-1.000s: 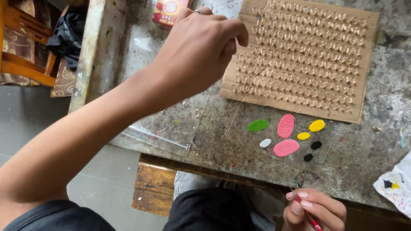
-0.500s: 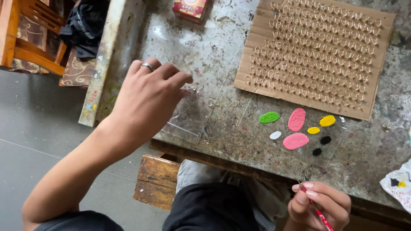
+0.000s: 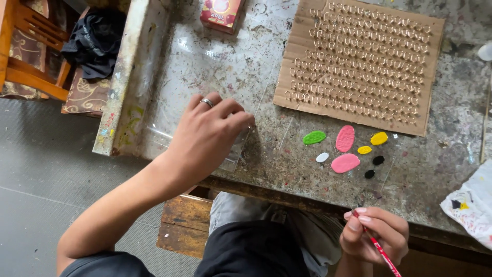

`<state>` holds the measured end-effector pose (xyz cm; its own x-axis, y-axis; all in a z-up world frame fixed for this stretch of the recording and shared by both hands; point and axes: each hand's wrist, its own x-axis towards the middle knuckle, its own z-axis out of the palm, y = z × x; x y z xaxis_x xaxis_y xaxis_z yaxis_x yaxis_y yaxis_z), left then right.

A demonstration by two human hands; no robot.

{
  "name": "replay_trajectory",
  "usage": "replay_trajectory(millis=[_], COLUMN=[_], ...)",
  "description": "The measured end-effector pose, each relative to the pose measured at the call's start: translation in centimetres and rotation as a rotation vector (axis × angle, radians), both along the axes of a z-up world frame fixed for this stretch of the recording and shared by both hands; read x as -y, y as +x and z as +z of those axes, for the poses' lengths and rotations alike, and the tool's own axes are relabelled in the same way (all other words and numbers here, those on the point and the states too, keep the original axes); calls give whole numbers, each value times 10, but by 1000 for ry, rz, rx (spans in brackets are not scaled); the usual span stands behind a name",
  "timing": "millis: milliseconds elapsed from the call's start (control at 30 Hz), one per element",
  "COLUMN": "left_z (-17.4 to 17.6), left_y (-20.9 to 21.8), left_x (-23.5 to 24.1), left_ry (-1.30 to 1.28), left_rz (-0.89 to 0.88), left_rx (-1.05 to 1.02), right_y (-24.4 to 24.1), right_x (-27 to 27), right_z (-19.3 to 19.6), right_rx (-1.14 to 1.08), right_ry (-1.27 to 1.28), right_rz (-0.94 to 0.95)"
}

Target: The person uses a fine brush to apply black paint to small metal rings held in their left hand. They repeatedly dip the brush into a black paint blob on a palette and carefully paint the rings one by one, placing finished pieces onto a cardboard sheet.

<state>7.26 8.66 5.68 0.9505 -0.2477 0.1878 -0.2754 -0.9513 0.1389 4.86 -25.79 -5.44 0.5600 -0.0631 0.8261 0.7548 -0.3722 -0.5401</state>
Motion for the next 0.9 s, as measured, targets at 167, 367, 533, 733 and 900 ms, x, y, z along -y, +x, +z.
replay_trajectory(millis=[167, 367, 533, 733, 900], left_z=[-3, -1, 3, 5, 0], left_y=[-14, -31, -34, -37, -39], left_x=[15, 33, 46, 57, 60], left_ry=[-46, -99, -116, -198, -272], left_rz=[-47, -88, -65, -7, 21], left_rx=[52, 102, 156, 219, 262], right_y=[0, 2, -1, -4, -3], right_x=[-1, 1, 1, -2, -3], right_z=[1, -1, 1, 1, 0], right_rx=[4, 7, -15, -44, -44], right_ry=[1, 5, -6, 20, 30], right_rz=[-15, -6, -8, -9, -20])
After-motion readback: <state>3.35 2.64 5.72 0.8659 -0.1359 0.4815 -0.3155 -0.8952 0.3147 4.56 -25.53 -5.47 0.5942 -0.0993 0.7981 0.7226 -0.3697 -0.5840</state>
